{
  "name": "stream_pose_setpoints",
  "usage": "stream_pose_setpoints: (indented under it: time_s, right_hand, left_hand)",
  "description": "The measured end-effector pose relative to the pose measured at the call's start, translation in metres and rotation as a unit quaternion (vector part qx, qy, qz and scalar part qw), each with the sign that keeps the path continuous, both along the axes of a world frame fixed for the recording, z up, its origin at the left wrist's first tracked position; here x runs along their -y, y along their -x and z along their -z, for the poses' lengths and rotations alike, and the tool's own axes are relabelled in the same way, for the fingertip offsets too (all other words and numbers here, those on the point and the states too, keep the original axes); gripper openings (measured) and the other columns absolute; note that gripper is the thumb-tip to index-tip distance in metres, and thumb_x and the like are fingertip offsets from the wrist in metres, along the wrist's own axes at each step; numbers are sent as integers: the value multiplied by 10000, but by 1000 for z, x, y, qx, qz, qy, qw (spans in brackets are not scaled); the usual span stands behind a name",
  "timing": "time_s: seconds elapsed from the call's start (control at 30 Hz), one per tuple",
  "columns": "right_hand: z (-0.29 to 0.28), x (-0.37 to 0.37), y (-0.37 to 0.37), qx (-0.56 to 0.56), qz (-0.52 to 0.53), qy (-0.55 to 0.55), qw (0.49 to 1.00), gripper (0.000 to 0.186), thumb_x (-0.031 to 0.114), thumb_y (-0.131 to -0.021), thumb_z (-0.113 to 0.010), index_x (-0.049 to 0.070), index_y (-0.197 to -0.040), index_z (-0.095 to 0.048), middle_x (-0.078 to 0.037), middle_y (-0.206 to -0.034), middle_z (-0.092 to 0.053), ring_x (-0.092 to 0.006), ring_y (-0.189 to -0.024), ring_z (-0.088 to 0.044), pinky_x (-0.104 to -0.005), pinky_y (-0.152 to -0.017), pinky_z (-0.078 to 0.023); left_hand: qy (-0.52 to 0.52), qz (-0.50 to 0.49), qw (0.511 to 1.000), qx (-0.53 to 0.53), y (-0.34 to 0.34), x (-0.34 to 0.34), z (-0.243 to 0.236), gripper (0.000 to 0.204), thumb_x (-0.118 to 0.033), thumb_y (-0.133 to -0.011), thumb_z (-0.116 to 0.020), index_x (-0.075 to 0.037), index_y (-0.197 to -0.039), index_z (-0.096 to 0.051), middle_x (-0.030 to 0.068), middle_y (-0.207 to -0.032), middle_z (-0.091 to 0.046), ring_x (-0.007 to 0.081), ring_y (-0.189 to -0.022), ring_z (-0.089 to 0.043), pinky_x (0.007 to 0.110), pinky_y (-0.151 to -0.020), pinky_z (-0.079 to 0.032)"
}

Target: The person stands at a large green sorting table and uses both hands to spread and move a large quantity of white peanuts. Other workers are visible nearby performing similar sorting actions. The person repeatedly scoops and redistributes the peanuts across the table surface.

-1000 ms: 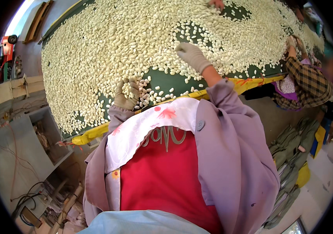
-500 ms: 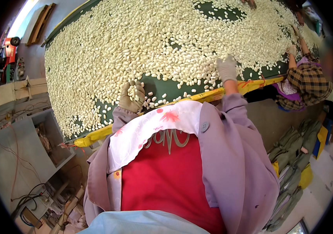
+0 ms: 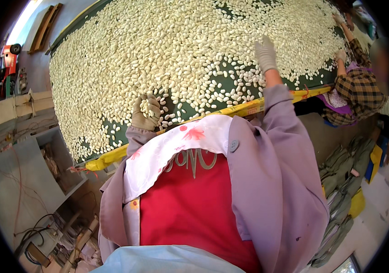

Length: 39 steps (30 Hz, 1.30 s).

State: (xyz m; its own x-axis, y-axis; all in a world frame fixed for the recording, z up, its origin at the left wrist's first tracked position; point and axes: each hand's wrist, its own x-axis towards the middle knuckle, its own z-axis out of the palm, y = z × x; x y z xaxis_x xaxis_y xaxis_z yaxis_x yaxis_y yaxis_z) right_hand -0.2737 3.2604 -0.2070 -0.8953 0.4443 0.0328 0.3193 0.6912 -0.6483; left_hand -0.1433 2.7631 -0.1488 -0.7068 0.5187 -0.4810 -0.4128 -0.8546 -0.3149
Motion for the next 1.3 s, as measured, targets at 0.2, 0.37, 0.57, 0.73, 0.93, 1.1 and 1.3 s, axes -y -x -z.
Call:
stream_pose_setpoints:
  time_s: [0.2, 0.37, 0.57, 0.73, 0.93, 1.1, 1.3]
  right_hand:
    - [-16, -84, 11, 247, 199, 12, 948, 758, 515, -824, -564, 66, -1417, -423, -303, -1483, -312, -434, -1286, -459, -452, -1025, -417]
    - [-40, 34, 56, 242, 34, 62, 968, 707, 498, -943, -479, 198, -1534, -232, -246, -1572, -111, -442, -1385, -322, -486, -1165, -271]
    - [-73, 109, 55, 139, -191, 439, 867, 652, 594, -940, -462, 214, -1467, -411, -77, -1482, -437, -245, -1242, -521, -349, -1010, -445]
    - [-74, 58, 21, 152, -152, 138, 967, 271, 325, -903, -597, 118, -1063, -667, -80, -1012, -690, -189, -828, -622, -300, -822, -528]
    - [-50, 97, -41, 177, -342, -14, 923, 153, 212, -873, -605, 114, -941, -702, -114, -898, -703, -273, -782, -663, -371, -752, -556]
    - [-32, 116, -55, 181, -376, -166, 893, 188, 112, -857, -579, 78, -997, -700, -164, -1003, -704, -329, -894, -698, -423, -783, -554]
    - [-49, 130, -45, 292, -340, -110, 887, 238, 187, -854, -581, 77, -1032, -694, -172, -1022, -702, -350, -914, -694, -460, -785, -547]
  left_hand:
    - [49, -16, 998, -28, 3, -18, -2, 148, -224, -941, -594, -87, -973, -640, 85, -1030, -625, 223, -904, -620, 342, -701, -572]
    - [40, -17, 998, -34, 1, -26, 1, 156, -230, -949, -586, -87, -987, -635, 80, -1049, -617, 226, -922, -616, 346, -708, -560]
    - [52, -3, 998, -19, 2, -46, -3, 180, -267, -947, -594, -97, -1000, -619, 93, -1051, -630, 230, -921, -628, 353, -701, -579]
    - [9, 18, 1000, 17, 8, -65, -5, 206, -290, -931, -624, -107, -1027, -629, 69, -1021, -652, 231, -899, -642, 346, -679, -597]
    - [59, 40, 997, -32, 12, -94, 21, 210, -284, -954, -587, -92, -996, -662, 104, -1045, -673, 235, -893, -655, 365, -699, -596]
    - [69, 105, 992, -21, 12, -127, -4, 335, -351, -943, -580, -45, -1069, -629, 126, -1038, -665, 265, -927, -654, 361, -714, -598]
    - [85, 144, 986, 3, 10, -151, 11, 424, -398, -957, -536, -6, -1108, -593, 202, -1088, -620, 304, -1015, -625, 366, -774, -618]
